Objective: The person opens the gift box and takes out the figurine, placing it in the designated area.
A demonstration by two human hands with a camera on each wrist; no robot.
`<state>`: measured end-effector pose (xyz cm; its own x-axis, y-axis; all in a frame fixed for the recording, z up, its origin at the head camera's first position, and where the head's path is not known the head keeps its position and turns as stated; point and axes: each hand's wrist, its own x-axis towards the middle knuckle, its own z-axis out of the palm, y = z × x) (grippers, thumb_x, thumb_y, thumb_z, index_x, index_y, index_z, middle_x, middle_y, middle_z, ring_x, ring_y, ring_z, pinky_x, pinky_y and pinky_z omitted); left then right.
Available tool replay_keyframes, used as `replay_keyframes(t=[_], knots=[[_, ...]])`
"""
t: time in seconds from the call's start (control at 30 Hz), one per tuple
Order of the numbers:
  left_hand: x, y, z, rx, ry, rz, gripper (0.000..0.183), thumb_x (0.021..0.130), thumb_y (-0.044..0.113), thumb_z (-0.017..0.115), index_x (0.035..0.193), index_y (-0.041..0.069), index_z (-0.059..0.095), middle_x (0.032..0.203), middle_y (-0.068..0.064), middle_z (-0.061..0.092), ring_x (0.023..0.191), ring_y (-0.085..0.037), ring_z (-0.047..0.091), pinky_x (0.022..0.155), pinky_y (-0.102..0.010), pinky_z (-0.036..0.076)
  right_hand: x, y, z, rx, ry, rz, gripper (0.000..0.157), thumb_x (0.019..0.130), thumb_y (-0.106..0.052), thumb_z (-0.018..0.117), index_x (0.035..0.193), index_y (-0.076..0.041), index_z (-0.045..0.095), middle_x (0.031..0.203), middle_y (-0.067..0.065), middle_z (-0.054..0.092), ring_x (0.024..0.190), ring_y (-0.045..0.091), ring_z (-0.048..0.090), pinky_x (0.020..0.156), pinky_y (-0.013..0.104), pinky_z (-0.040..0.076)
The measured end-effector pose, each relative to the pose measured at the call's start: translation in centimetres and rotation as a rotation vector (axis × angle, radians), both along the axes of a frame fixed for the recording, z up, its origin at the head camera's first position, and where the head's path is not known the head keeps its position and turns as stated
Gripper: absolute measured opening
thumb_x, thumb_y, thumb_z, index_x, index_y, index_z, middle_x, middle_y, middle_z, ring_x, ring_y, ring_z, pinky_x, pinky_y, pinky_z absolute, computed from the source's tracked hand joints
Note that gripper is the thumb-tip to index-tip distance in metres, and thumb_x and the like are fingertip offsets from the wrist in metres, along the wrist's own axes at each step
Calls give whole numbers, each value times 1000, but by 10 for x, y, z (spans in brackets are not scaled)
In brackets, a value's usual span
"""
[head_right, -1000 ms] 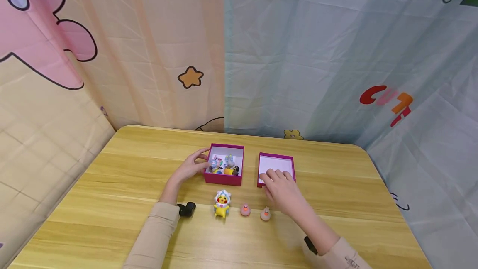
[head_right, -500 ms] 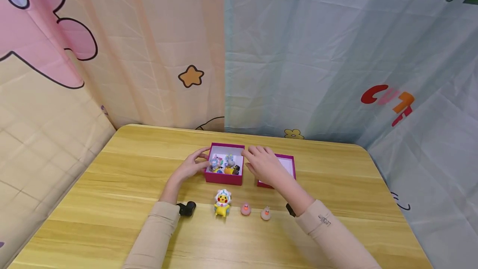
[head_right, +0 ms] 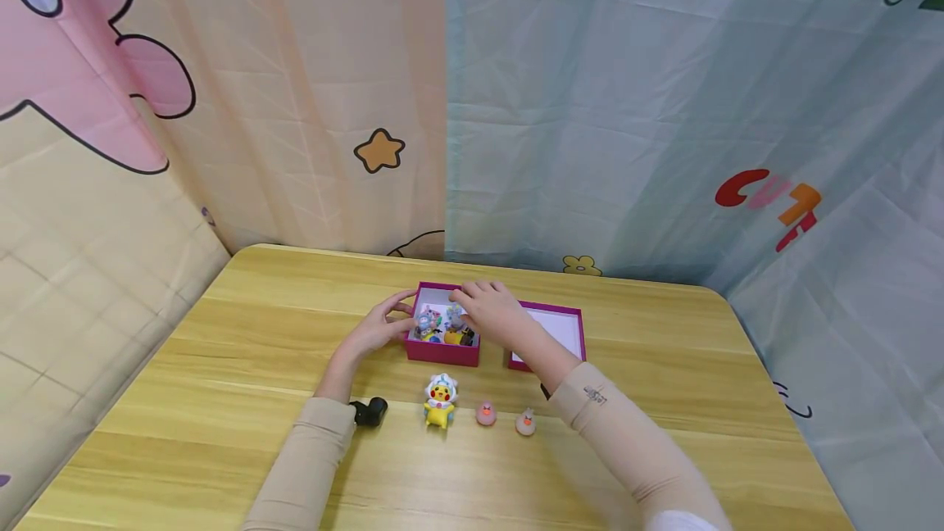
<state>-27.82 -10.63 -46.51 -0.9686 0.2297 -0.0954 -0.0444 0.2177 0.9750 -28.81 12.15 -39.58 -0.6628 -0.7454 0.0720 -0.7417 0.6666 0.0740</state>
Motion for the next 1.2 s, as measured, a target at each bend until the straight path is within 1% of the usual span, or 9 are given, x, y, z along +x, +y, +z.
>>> replay_keyframes(t=[0.23, 0.33, 0.4, 0.53, 0.63, 0.8, 0.93, 1.03, 1.2], knots=[[1, -1, 1, -1, -5, -13, 60, 89, 5, 56, 143, 12, 30, 119, -24, 45, 89, -29, 59, 75, -39, 53, -10, -19, -10, 61, -24, 7, 38, 90, -24, 58, 126, -15, 50, 118, 6, 52, 113, 26, 48, 98, 45, 38], [1, -2, 3, 12, -10, -36, 62, 89, 6, 56, 144, 12, 27, 121, -26, 43, 91, -33, 58, 77, -43, 52, -12, -27, -13, 95, -51, -8, 37, 91, -25, 55, 127, -16, 48, 119, 5, 51, 114, 25, 47, 99, 44, 38], [3, -2, 8, 20, -18, -50, 63, 89, 4, 54, 144, 10, 25, 122, -28, 41, 93, -38, 57, 79, -47, 51, -13, -32, -15, 125, -52, -10, 38, 92, -27, 54, 128, -17, 47, 119, 4, 50, 114, 24, 47, 99, 43, 38], [4, -1, 7, 15, -4, -48, 61, 89, 2, 54, 143, 10, 28, 120, -27, 43, 89, -32, 59, 78, -44, 52, -14, -40, -19, 147, -61, -8, 40, 92, -28, 54, 129, -17, 45, 120, 4, 49, 115, 24, 46, 101, 43, 36], [2, -1, 2, -3, 18, -31, 59, 89, 4, 55, 142, 13, 32, 117, -23, 45, 86, -26, 60, 75, -39, 53, -16, -45, -24, 158, -71, -14, 41, 93, -31, 52, 131, -17, 45, 121, 4, 49, 113, 23, 47, 100, 42, 37], [2, -1, 2, -17, 10, -28, 58, 89, 5, 55, 142, 13, 32, 118, -24, 45, 90, -30, 59, 75, -39, 53, -19, -50, -28, 166, -127, -46, 41, 94, -34, 48, 132, -18, 44, 123, 4, 49, 113, 21, 47, 96, 42, 40], [2, -1, 3, -6, -2, -44, 59, 90, 6, 55, 143, 12, 31, 121, -26, 43, 94, -34, 58, 77, -42, 52, -20, -52, -30, 162, -172, -67, 40, 95, -34, 47, 131, -18, 44, 124, 5, 48, 117, 22, 45, 98, 44, 39], [4, -2, 9, 13, -16, -62, 59, 90, 4, 54, 143, 9, 29, 122, -28, 42, 97, -39, 56, 79, -47, 50, -21, -53, -32, 155, -205, -78, 40, 95, -34, 45, 132, -19, 43, 126, 6, 46, 121, 24, 43, 101, 46, 36], [14, -1, 26, 32, -24, -79, 60, 89, 1, 53, 143, 4, 26, 122, -32, 40, 100, -45, 53, 83, -51, 48, -23, -54, -34, 130, -245, -94, 40, 96, -35, 43, 133, -19, 43, 129, 9, 45, 124, 29, 41, 102, 49, 34]])
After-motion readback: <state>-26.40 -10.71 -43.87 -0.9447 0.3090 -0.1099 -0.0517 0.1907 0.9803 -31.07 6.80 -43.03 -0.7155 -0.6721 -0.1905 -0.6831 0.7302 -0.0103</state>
